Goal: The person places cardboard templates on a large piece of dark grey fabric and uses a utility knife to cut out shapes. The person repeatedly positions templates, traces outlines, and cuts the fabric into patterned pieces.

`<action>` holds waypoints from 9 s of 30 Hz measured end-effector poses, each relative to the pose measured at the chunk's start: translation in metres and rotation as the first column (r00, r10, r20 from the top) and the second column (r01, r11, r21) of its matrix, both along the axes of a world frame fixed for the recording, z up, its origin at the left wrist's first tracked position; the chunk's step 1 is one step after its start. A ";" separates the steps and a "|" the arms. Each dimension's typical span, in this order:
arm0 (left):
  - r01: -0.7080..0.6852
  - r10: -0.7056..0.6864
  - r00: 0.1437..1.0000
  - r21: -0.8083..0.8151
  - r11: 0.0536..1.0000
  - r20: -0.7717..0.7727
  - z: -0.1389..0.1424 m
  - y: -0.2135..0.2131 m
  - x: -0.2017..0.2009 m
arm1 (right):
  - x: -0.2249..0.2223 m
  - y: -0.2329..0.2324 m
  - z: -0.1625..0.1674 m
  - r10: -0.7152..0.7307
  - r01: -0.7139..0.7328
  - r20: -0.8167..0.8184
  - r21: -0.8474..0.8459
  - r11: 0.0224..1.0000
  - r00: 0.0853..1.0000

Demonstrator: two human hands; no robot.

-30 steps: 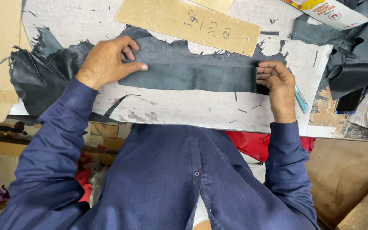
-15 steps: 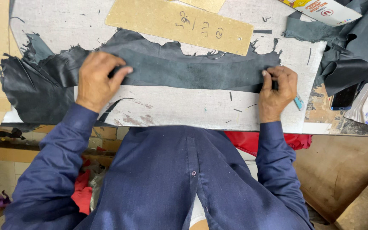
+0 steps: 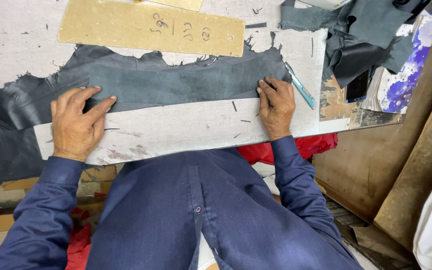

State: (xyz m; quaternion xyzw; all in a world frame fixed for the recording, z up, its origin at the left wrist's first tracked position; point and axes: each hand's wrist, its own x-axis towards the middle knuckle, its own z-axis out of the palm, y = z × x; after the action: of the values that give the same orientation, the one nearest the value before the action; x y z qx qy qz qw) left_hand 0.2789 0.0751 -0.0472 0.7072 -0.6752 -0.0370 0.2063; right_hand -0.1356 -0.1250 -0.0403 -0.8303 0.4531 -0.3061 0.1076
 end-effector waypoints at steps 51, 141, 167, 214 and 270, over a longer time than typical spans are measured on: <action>-0.332 0.182 0.778 -0.148 0.931 -0.601 0.085 -0.108 -0.006 | 0.112 -0.059 0.082 0.222 -0.220 0.043 -0.051 0.974 0.974; -0.184 0.179 0.982 -0.114 0.976 -0.053 -0.005 0.005 -0.030 | -0.042 0.016 0.023 -0.039 0.026 -0.191 -0.067 0.997 0.981; -0.175 0.169 0.984 -0.131 0.976 -0.058 0.013 -0.002 -0.019 | -0.018 0.029 0.019 -0.072 0.064 -0.198 -0.046 0.997 0.977; -0.100 0.115 0.992 -0.234 0.967 0.051 -0.040 -0.015 0.018 | 0.423 -0.033 0.037 0.999 -0.921 0.009 0.388 0.045 0.053; -0.204 0.189 0.976 -0.140 0.969 -0.110 -0.016 -0.057 0.009 | 0.267 0.019 0.019 0.324 -0.314 -0.046 0.151 0.937 0.945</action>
State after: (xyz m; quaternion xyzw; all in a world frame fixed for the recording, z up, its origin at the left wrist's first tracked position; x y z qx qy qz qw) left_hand 0.2877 0.0185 -0.0630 0.7505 -0.5919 0.0008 0.2941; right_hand 0.1316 -0.1061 -0.0210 -0.8933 0.3366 -0.2223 0.1983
